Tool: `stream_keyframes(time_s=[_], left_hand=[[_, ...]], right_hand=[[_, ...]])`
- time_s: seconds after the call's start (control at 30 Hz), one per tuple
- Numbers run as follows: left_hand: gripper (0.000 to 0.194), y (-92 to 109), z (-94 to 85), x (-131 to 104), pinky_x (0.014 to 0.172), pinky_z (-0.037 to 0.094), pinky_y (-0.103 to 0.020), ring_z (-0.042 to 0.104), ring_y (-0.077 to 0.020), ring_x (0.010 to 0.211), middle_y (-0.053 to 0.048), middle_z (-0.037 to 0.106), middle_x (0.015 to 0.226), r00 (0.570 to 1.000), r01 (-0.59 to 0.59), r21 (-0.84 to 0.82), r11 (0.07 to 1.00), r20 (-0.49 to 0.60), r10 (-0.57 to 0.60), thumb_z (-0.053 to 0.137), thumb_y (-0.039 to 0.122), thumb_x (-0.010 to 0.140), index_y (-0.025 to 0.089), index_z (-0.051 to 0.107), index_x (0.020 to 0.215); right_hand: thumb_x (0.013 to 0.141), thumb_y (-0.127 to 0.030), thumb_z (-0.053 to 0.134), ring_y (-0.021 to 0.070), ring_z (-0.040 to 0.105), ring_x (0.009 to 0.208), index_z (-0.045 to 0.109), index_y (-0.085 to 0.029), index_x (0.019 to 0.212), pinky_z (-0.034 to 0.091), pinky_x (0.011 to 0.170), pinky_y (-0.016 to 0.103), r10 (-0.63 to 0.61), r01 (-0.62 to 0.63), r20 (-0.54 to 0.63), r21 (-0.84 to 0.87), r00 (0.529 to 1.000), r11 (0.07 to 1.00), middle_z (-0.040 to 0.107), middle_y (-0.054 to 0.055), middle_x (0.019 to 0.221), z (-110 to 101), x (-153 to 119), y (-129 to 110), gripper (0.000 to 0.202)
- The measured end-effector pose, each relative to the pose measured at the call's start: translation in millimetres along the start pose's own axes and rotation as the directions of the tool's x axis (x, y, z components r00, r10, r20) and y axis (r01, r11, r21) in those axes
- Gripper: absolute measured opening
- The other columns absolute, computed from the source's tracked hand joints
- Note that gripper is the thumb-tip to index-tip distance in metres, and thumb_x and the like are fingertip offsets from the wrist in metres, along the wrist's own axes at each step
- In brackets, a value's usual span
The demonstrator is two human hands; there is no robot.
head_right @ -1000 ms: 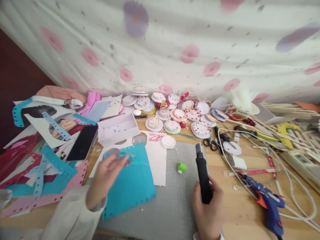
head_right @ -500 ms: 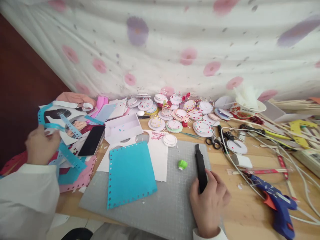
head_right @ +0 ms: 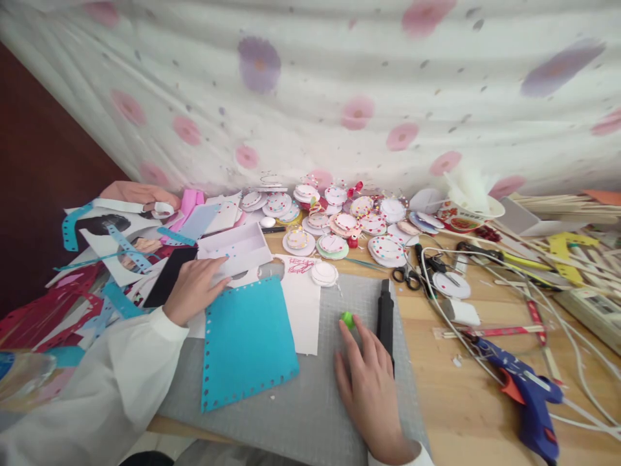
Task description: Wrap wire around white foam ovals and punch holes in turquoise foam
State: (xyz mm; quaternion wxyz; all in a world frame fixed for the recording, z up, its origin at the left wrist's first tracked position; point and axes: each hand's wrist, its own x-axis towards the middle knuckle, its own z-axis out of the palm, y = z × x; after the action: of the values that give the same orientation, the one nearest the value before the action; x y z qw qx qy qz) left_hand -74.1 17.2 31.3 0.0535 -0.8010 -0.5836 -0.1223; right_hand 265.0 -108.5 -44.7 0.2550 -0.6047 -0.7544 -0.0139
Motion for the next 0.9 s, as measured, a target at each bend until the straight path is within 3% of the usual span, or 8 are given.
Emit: stream_keyframes(time_s=[0.17,0.4,0.67,0.83,0.9], left_hand=[[0.026,-1,6.0,6,0.084,0.045,-0.041,0.066,-0.0264,0.092,-0.011,0.072,0.099,0.998,-0.047,-0.025,0.999,-0.039,0.046,0.044,0.023,0.089,0.014,0.064,0.104],[0.018,17,-19.9,-25,0.08,0.045,-0.037,0.064,-0.0221,0.082,-0.007,0.072,0.089,0.963,-0.131,-0.068,0.989,-0.247,0.111,0.051,0.022,0.09,0.015,0.063,0.103],[0.018,28,-43.8,-56,0.078,0.044,-0.038,0.064,-0.0203,0.077,-0.006,0.071,0.085,0.942,-0.181,-0.059,0.982,-0.297,0.156,0.056,0.013,0.087,0.017,0.06,0.104],[0.02,23,-48.4,-77,0.08,0.043,-0.039,0.063,-0.0207,0.079,-0.006,0.071,0.087,0.956,-0.135,-0.08,0.988,-0.272,0.108,0.055,0.013,0.087,0.019,0.058,0.106],[0.021,20,-48.7,-85,0.081,0.042,-0.04,0.063,-0.021,0.079,-0.005,0.071,0.088,0.96,-0.121,-0.07,0.99,-0.262,0.099,0.054,0.013,0.088,0.019,0.057,0.107]], right_hand=[[0.093,-0.039,0.043,0.0277,0.053,0.104,0.046,-0.021,0.129,0.047,0.085,0.044,0.104,-0.102,-0.045,0.043,0.994,0.994,0.053,0.014,0.114,4,-2,6,0.041],[0.095,-0.04,0.036,0.025,0.056,0.098,0.052,-0.022,0.115,0.043,0.084,0.04,0.106,-0.107,-0.011,-0.035,0.994,0.994,0.062,0.009,0.108,1,1,2,0.031],[0.093,-0.048,0.04,0.0256,0.06,0.087,0.053,-0.019,0.102,0.042,0.077,0.039,0.124,-0.125,-0.012,-0.103,0.992,0.987,0.064,0.008,0.088,2,16,4,0.033],[0.092,-0.032,0.038,0.0239,0.057,0.085,0.048,-0.017,0.113,0.045,0.074,0.037,0.071,-0.072,0.007,0.094,0.997,0.993,0.059,0.009,0.09,-11,26,-20,0.028],[0.092,-0.026,0.035,0.0231,0.056,0.082,0.05,-0.02,0.106,0.046,0.071,0.035,0.05,-0.06,0.067,0.161,0.996,0.985,0.058,0.008,0.088,-15,24,-37,0.022]])
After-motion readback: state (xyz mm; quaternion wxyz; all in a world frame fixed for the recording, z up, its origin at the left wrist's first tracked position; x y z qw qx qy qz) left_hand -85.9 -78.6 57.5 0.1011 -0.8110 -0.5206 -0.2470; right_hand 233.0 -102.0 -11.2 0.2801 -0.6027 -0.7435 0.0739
